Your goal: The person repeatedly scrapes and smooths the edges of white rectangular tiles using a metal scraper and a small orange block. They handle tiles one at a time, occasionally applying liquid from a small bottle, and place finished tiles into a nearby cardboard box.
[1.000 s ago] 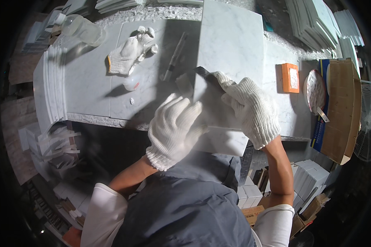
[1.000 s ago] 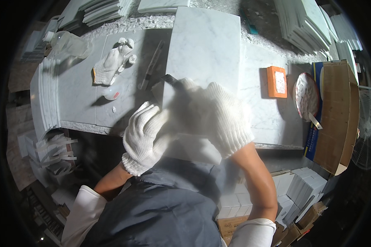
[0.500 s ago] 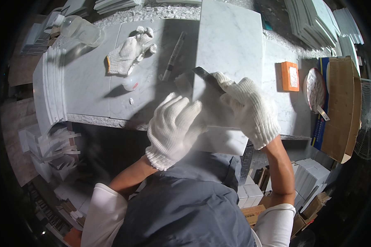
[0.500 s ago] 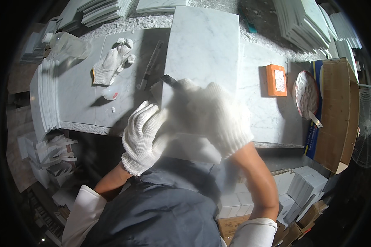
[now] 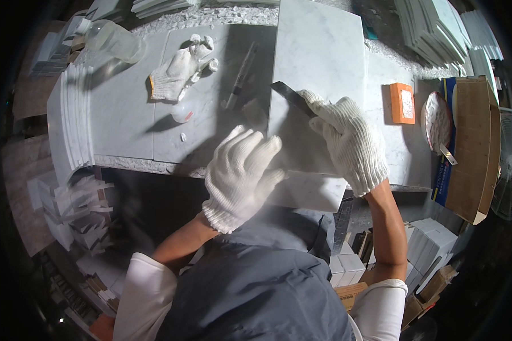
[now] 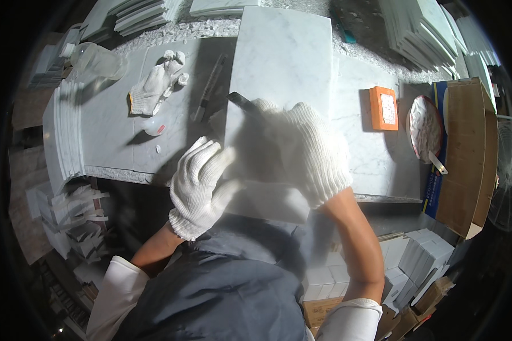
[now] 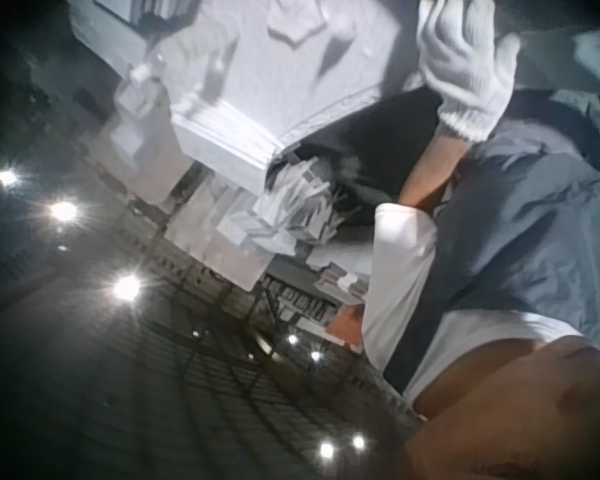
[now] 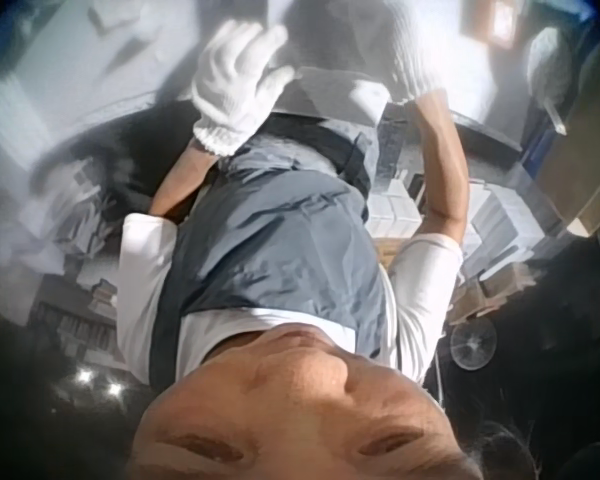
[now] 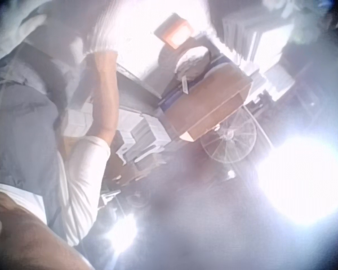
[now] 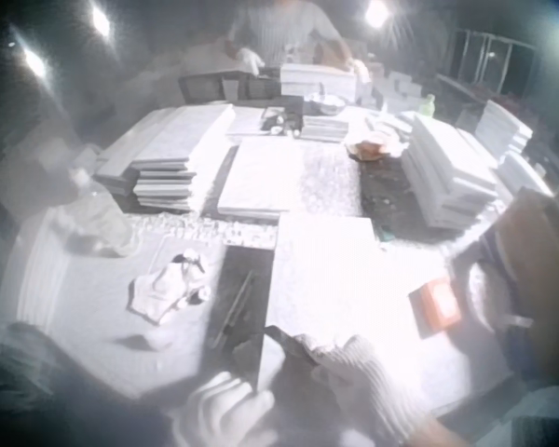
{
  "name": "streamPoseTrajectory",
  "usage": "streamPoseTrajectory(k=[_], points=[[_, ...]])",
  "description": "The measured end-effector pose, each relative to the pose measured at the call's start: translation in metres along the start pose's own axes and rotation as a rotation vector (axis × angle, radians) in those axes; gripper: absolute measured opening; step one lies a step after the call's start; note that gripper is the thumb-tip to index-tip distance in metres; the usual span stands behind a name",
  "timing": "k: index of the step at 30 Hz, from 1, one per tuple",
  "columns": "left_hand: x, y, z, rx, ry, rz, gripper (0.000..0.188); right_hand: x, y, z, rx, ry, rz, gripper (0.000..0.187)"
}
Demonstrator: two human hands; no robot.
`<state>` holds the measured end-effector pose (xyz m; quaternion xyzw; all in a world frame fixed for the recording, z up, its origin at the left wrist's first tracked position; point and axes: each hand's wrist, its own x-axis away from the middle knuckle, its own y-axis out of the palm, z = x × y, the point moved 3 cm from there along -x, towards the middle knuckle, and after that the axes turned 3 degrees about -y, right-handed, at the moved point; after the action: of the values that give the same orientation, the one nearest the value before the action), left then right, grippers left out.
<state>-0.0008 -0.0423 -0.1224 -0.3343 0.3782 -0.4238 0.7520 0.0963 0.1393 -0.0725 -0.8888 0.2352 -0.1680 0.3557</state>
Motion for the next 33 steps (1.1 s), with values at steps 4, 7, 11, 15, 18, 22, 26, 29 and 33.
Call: streamPoseTrajectory(k=[4, 7, 11, 15, 18, 22, 26, 29, 33], points=[[0.0, 0.002, 0.001, -0.03, 0.0, 0.007, 0.051, 0.014, -0.002, 0.003, 0.086, 0.07, -0.112, 0.033], [0.001, 0.002, 0.0, -0.023, 0.011, 0.006, 0.052, 0.009, 0.002, 0.008, 0.08, -0.049, -0.05, 0.033], [0.002, 0.001, -0.001, -0.022, 0.001, 0.005, 0.053, -0.002, 0.003, 0.008, 0.114, -0.169, 0.035, 0.036], [0.001, 0.003, -0.001, -0.034, 0.013, 0.025, 0.052, 0.003, -0.005, -0.001, 0.201, -0.117, -0.21, 0.038], [0.001, 0.002, -0.001, -0.021, 0.021, 0.019, 0.053, 0.002, -0.004, -0.015, 0.014, -0.162, -0.08, 0.039], [0.001, 0.001, 0.0, -0.02, 0.0, 0.024, 0.052, 0.001, 0.0, -0.011, -0.156, 0.001, -0.062, 0.038], [0.001, 0.002, 0.0, -0.031, 0.013, 0.019, 0.052, -0.003, -0.005, -0.001, -0.029, -0.176, -0.1, 0.036], [0.001, 0.001, 0.0, -0.025, 0.024, 0.012, 0.052, -0.002, -0.007, -0.001, -0.002, -0.303, -0.032, 0.032], [0.002, 0.0, 0.0, -0.035, 0.007, 0.005, 0.051, -0.001, -0.009, 0.001, 0.011, -0.329, -0.019, 0.027]])
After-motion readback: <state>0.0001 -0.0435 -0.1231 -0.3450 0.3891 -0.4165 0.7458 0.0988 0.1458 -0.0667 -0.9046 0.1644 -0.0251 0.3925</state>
